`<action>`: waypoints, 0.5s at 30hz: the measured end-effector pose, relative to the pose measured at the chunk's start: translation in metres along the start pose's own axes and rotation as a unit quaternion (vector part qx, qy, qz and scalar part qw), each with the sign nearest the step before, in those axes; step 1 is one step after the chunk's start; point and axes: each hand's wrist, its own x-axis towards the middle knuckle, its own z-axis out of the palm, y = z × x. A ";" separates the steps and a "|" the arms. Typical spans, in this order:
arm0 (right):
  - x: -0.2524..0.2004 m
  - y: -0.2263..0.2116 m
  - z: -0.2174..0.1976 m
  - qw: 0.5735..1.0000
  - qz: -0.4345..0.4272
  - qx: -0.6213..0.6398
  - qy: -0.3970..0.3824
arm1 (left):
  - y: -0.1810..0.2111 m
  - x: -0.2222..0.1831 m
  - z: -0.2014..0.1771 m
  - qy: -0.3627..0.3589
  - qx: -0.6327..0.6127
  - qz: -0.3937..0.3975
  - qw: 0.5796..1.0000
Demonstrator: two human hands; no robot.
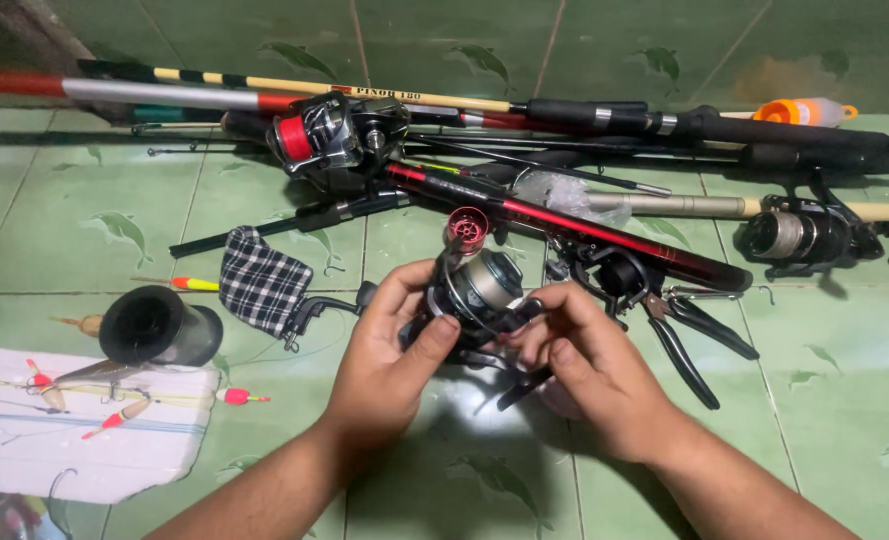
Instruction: Assembling a spinning fishing reel by fitting the spool and internal components together.
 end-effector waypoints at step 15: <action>-0.012 -0.024 0.004 0.950 0.038 0.306 0.039 | 0.030 0.016 -0.026 0.061 0.301 0.166 0.937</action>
